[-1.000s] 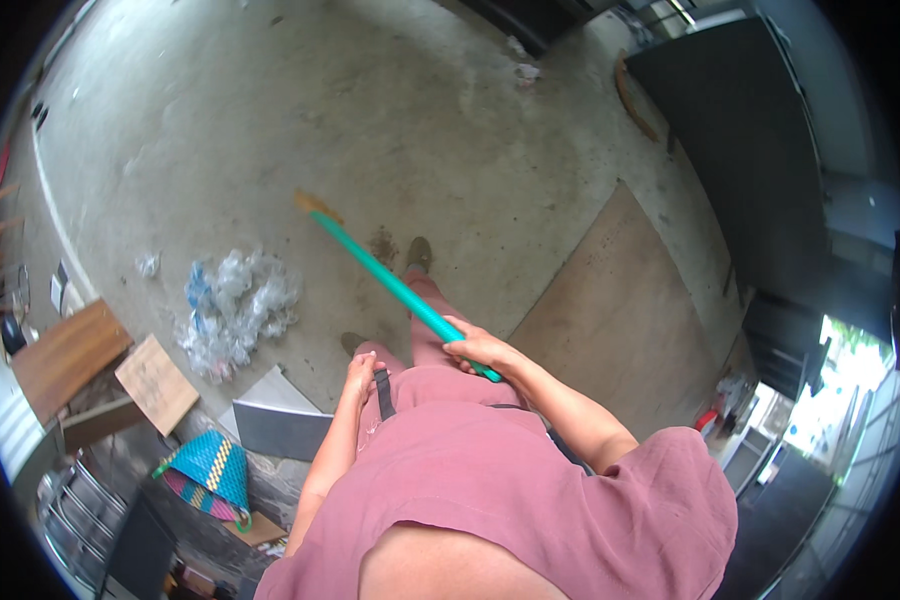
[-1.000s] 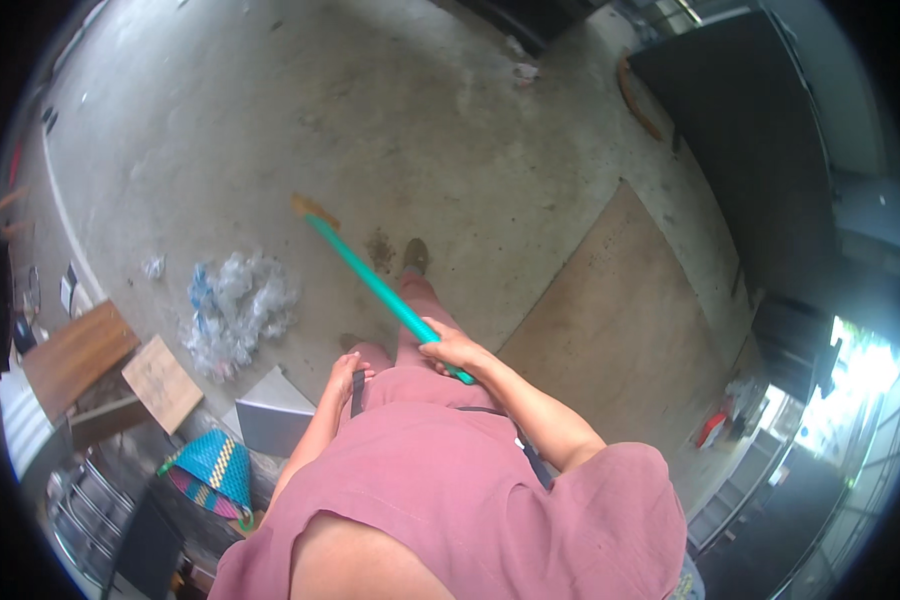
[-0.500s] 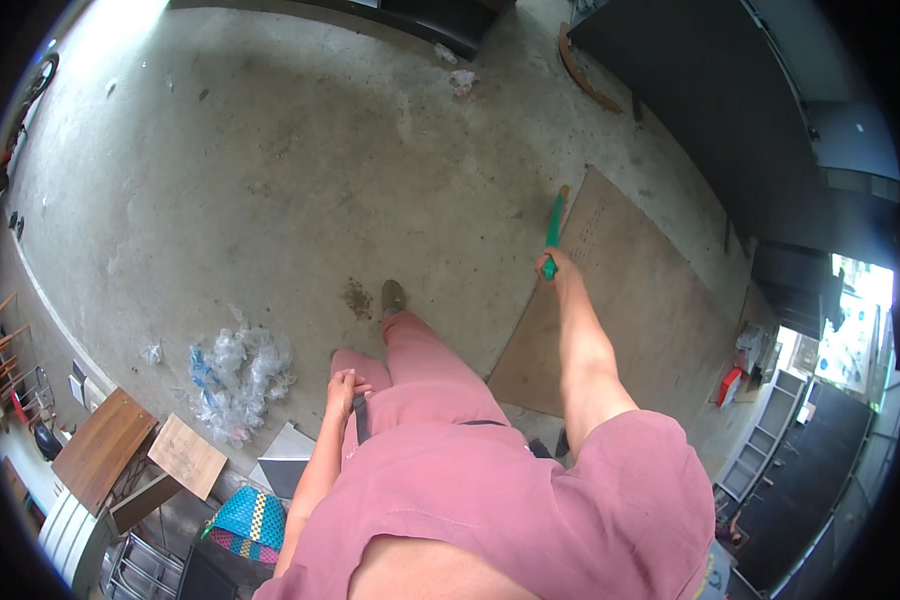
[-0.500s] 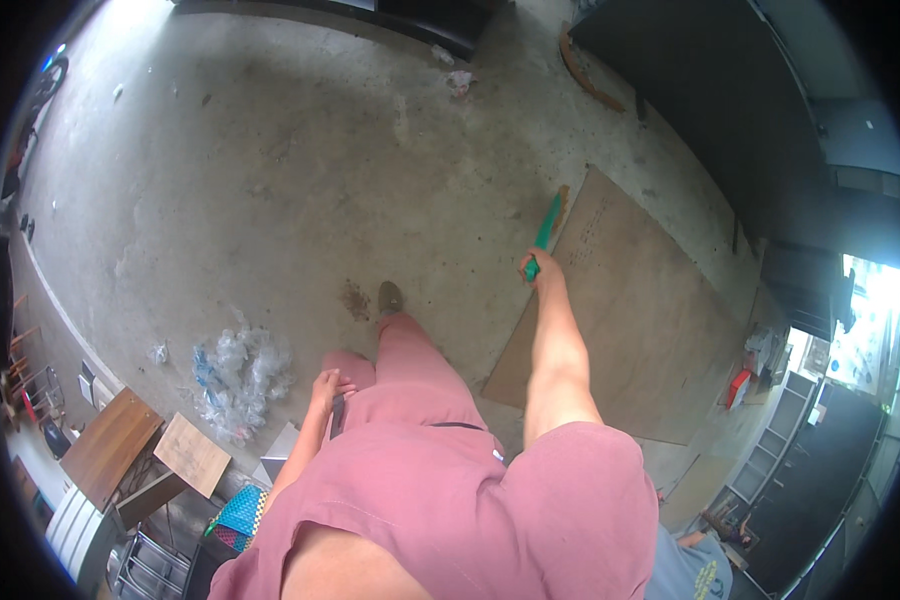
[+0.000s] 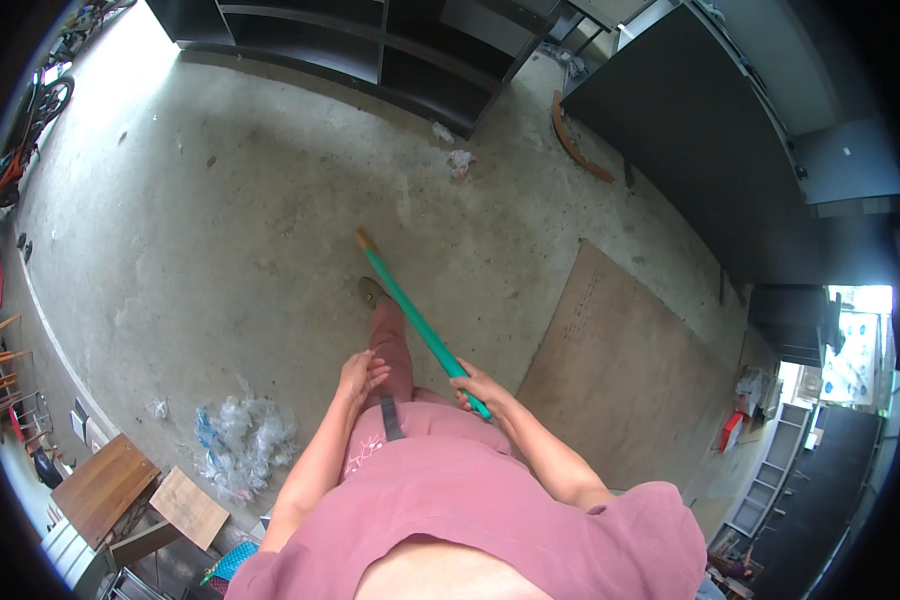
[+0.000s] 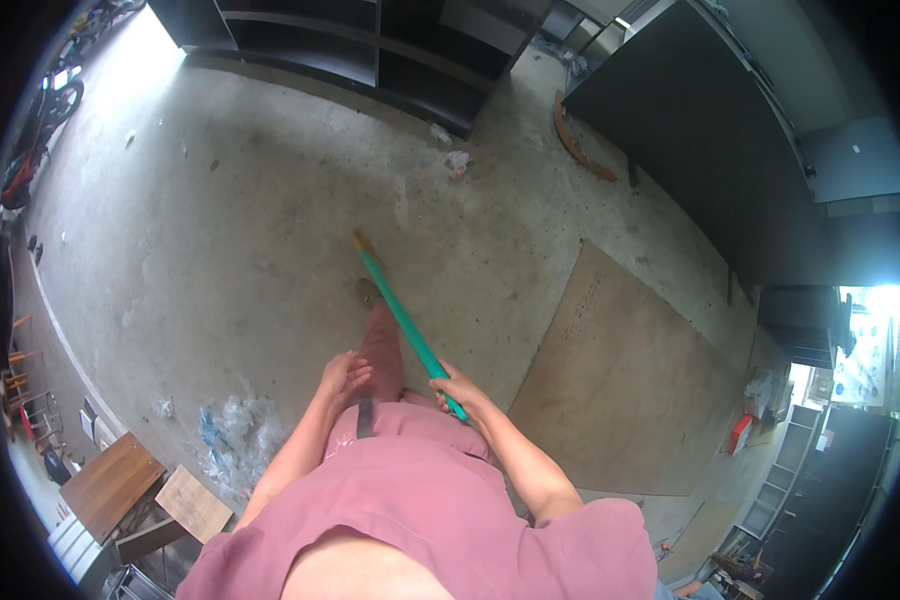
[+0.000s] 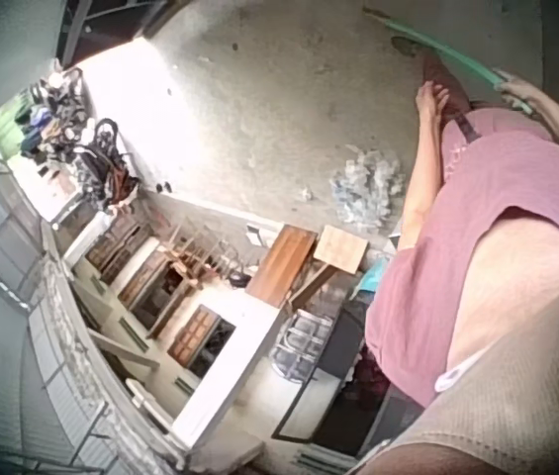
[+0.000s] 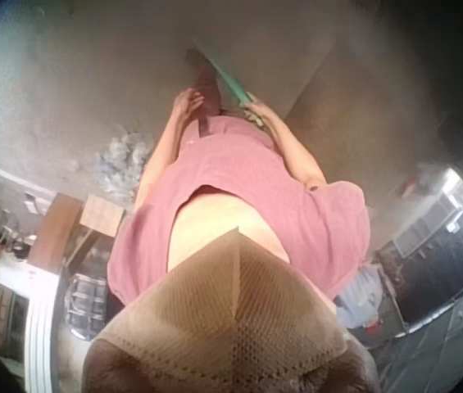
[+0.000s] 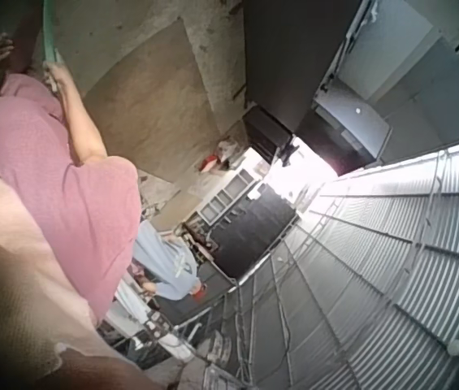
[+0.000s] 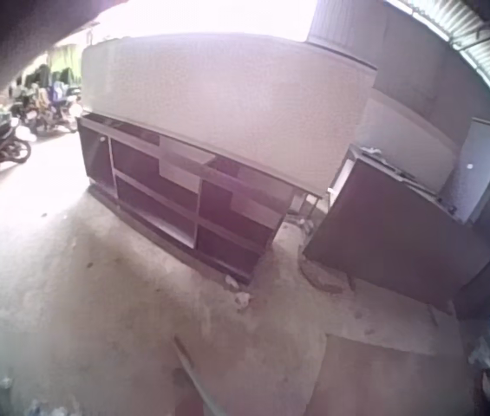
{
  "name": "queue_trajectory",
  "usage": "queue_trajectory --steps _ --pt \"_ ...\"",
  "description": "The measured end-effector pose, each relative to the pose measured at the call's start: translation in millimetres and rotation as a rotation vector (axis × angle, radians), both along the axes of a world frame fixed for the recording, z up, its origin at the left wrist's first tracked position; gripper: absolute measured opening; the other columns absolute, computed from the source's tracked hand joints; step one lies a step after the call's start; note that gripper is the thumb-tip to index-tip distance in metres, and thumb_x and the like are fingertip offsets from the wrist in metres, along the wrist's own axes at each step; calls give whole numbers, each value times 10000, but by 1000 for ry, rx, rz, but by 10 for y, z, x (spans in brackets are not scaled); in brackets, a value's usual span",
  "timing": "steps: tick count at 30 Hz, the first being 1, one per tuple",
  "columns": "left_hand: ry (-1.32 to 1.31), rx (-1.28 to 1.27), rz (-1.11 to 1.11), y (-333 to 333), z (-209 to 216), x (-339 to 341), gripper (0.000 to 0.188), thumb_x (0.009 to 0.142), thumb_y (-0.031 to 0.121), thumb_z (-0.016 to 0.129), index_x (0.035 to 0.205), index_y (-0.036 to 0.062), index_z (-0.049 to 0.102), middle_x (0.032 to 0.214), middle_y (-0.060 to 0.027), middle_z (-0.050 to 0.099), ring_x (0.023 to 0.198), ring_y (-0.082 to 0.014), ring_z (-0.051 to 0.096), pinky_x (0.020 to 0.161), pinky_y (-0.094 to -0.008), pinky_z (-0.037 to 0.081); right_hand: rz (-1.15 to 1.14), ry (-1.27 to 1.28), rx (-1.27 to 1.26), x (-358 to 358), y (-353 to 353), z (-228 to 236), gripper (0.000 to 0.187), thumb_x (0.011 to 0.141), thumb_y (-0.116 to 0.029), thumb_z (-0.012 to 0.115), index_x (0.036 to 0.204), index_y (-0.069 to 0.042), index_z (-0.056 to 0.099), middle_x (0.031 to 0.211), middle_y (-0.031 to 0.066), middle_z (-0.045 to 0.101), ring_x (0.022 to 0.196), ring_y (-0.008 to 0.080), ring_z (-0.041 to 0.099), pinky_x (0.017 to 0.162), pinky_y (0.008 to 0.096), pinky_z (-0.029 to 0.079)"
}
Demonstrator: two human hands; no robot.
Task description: The person sweeps the floor using a broom, walks around while sweeping debris, and finishes by standing up and showing their hands.
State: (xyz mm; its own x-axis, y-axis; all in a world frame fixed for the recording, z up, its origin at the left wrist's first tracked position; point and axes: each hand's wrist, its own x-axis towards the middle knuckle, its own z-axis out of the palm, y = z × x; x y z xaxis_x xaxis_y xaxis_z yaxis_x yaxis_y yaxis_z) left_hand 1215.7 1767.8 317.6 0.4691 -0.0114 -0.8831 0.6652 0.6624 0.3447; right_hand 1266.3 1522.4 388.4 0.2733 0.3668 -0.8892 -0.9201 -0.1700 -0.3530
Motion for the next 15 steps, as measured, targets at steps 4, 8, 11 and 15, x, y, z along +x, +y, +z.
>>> queue_trajectory --steps 4,8,11,15 --pt "4 10 19 305 -268 816 202 843 206 431 931 24 443 778 -100 535 652 -182 555 557 -279 479 22 -17 -74 644 87 365 666 756 -65 468 1316 -182 126 590 23 426 434 78 405 355 207 342" --pt "-2 122 -6 500 -97 1705 226 836 221 437 941 22 458 781 -91 538 630 -158 540 529 -258 458 -21 -188 -283 1778 122 71 680 755 -62 463 1321 -127 91 565 41 440 425 111 420 360 250 365" --pt "-61 135 -51 579 -149 2182 249 830 234 445 955 18 457 793 -86 539 638 -150 540 538 -254 457 47 -328 -386 2876 179 -392 543 749 -52 446 1241 -70 217 564 71 459 405 159 442 360 305 383" --pt "-62 141 -120 545 -139 2654 248 828 230 445 955 18 457 804 -82 539 646 -151 541 543 -258 457 226 -303 -570 3814 260 -713 414 736 -45 440 1125 -52 302 569 87 462 390 171 440 349 313 378"
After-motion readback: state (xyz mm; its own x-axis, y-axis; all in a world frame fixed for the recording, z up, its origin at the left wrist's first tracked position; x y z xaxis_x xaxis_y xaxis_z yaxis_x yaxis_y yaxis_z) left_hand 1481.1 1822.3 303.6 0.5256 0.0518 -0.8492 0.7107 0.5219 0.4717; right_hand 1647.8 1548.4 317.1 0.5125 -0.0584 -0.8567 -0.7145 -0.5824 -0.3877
